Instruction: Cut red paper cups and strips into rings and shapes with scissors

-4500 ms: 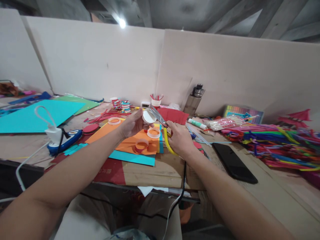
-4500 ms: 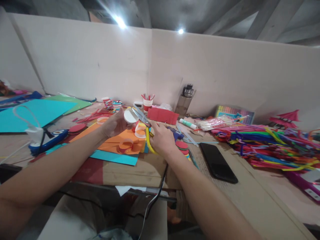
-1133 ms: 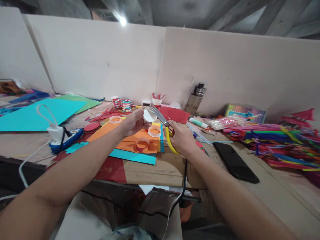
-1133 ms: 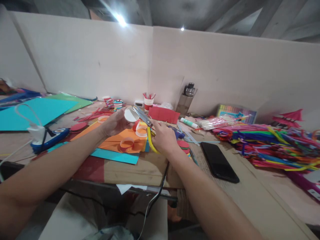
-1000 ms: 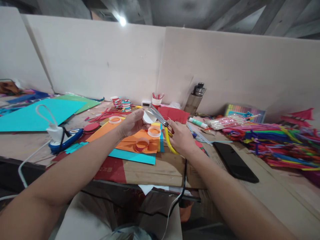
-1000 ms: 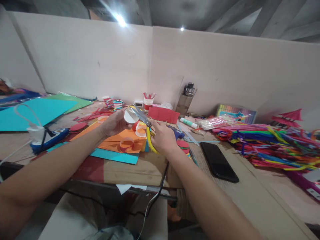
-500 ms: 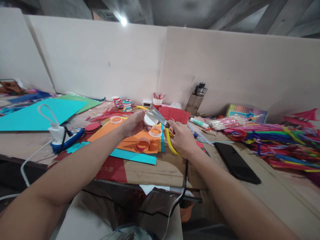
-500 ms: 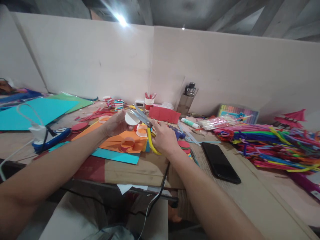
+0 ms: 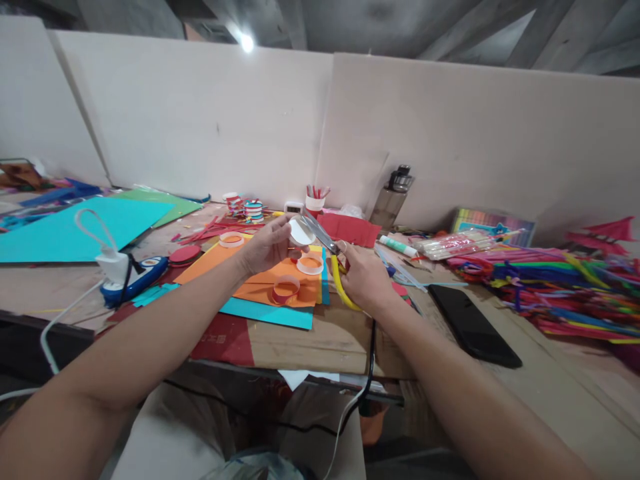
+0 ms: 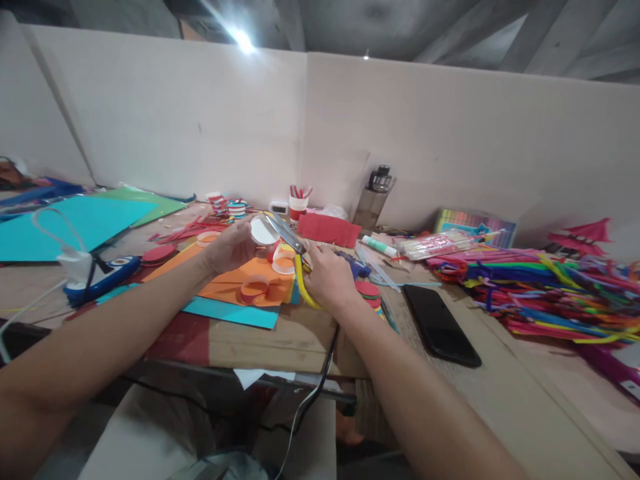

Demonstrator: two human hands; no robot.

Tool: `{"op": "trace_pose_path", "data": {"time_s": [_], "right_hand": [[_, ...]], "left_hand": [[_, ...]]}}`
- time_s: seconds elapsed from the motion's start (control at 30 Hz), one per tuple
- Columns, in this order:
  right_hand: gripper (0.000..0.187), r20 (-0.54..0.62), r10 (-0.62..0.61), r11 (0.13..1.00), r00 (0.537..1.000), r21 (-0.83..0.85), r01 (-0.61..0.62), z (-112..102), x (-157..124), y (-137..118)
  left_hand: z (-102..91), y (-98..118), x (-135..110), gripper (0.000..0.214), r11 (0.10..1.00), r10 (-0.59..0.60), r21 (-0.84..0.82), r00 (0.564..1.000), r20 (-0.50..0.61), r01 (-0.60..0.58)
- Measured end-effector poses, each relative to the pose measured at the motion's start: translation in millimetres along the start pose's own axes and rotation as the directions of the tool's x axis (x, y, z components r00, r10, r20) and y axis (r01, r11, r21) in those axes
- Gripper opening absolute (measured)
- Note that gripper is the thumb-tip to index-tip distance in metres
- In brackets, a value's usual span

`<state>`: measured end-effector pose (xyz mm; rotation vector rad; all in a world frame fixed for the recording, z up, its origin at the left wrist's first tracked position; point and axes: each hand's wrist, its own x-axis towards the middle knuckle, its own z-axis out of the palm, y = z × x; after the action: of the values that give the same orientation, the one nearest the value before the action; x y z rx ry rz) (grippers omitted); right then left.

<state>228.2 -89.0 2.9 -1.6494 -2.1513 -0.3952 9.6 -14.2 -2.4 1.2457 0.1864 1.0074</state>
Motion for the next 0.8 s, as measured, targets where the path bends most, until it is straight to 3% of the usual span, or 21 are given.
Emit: {"op": "trace_pose_path", "data": {"time_s": [0.23, 0.8], "right_hand": [[0.044, -0.023, -0.024, 0.999, 0.999, 0.027, 0.025, 0.3, -1.3, -0.5], [0.041, 0.019, -0.043, 0.999, 0.999, 0.000, 0.043, -1.1, -0.6, -0.8]], "left_hand": [[6.6, -0.8, -1.1, 0.050, 0.999, -0.049, 0.003, 0.999, 0.000, 0.049], [-1.5, 3.6, 0.8, 0.043, 0.996, -0.076, -0.046, 0.996, -0.051, 0.073]]}}
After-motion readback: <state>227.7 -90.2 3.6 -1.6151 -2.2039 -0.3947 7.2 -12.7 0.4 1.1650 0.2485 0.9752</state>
